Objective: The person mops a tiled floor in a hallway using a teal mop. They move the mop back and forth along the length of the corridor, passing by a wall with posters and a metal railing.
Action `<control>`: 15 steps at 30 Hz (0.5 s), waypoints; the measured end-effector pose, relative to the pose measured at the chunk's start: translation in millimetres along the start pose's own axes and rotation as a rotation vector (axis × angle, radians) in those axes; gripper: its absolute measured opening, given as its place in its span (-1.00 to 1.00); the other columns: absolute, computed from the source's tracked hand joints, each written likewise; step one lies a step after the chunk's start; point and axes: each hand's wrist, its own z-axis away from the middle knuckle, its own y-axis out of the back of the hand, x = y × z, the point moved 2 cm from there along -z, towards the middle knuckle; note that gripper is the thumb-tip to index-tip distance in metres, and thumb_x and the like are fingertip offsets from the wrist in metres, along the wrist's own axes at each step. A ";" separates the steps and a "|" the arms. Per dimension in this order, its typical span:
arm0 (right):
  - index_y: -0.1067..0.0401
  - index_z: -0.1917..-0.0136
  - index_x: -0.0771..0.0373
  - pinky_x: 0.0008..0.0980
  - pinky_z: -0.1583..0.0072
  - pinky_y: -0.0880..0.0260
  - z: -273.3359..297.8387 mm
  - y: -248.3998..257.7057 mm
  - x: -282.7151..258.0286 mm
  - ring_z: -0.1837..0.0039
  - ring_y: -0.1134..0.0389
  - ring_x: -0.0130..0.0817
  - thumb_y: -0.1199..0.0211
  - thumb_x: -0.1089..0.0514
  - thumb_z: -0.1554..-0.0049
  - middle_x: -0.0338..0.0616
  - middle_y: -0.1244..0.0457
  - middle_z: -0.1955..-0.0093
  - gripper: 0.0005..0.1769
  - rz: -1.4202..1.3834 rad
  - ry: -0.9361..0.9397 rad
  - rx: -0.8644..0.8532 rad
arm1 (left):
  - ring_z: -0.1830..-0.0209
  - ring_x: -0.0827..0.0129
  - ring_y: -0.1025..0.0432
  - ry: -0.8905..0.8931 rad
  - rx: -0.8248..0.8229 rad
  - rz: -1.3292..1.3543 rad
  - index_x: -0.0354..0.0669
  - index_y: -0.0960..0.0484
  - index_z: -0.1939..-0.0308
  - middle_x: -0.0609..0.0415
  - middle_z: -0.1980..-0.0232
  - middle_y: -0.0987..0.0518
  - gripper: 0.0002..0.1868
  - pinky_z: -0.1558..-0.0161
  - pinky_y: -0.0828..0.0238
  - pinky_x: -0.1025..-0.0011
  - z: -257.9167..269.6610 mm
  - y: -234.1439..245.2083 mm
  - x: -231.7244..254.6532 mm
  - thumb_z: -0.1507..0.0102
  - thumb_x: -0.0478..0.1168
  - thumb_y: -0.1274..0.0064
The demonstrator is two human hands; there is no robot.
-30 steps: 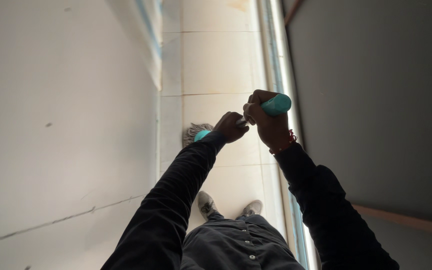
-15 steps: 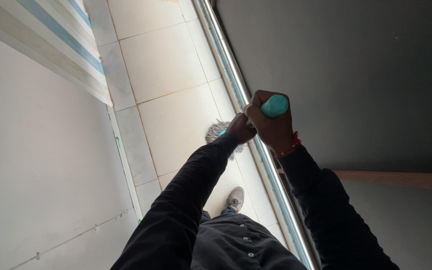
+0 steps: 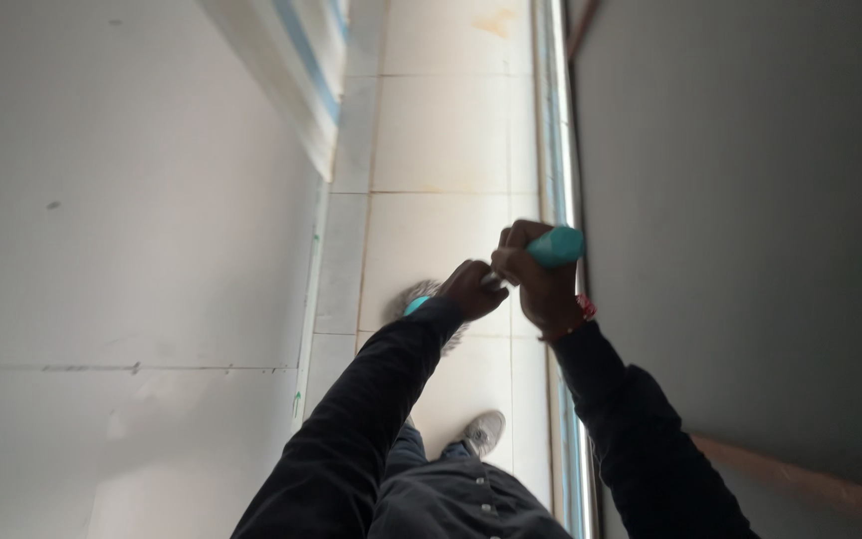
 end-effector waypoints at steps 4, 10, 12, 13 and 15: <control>-0.20 0.50 0.18 -0.56 0.37 -0.01 2.0 -23.7 15.6 0.46 -0.03 -0.60 -0.09 0.38 0.00 -0.30 -0.09 0.54 -0.71 0.095 -0.049 -0.066 | 0.32 0.07 -0.61 0.126 -0.042 -0.041 -0.15 -0.72 0.37 -0.10 0.35 -0.68 -0.82 0.13 -0.53 0.20 31.2 37.9 -21.5 -0.11 -0.13 -0.19; -0.13 0.49 0.16 -0.53 0.35 -0.02 15.6 -35.6 8.8 0.46 -0.03 -0.59 -0.08 0.37 -0.02 -0.30 -0.06 0.53 -0.68 0.048 -0.158 -0.047 | 0.32 0.00 -0.59 0.088 -0.070 -0.031 -0.20 -0.72 0.36 -0.15 0.36 -0.66 -0.81 0.16 -0.53 0.14 54.7 43.8 -15.2 -0.11 -0.14 -0.18; -0.14 0.50 0.16 -0.52 0.35 -0.04 20.6 -29.3 -1.9 0.46 -0.05 -0.58 -0.08 0.37 -0.02 -0.30 -0.06 0.53 -0.68 0.055 -0.115 -0.001 | 0.30 -0.01 -0.58 0.046 -0.098 -0.044 -0.20 -0.72 0.36 -0.16 0.35 -0.66 -0.82 0.16 -0.51 0.12 47.8 35.5 -3.8 -0.11 -0.15 -0.20; -0.15 0.51 0.17 -0.51 0.35 -0.05 24.8 -24.1 -8.3 0.46 -0.06 -0.57 -0.08 0.37 -0.02 -0.30 -0.06 0.53 -0.68 0.062 -0.093 0.029 | 0.30 -0.02 -0.57 0.019 -0.118 -0.048 -0.20 -0.73 0.36 -0.16 0.35 -0.66 -0.82 0.15 -0.51 0.11 43.3 28.0 4.0 -0.11 -0.15 -0.20; -0.16 0.51 0.16 -0.52 0.36 -0.07 41.2 -16.5 -19.4 0.47 -0.04 -0.58 -0.10 0.37 -0.01 -0.30 -0.07 0.55 -0.68 0.159 -0.099 0.078 | 0.30 -0.03 -0.57 -0.075 -0.131 -0.011 -0.19 -0.73 0.37 -0.16 0.35 -0.66 -0.83 0.16 -0.50 0.12 41.8 12.9 20.3 -0.10 -0.16 -0.21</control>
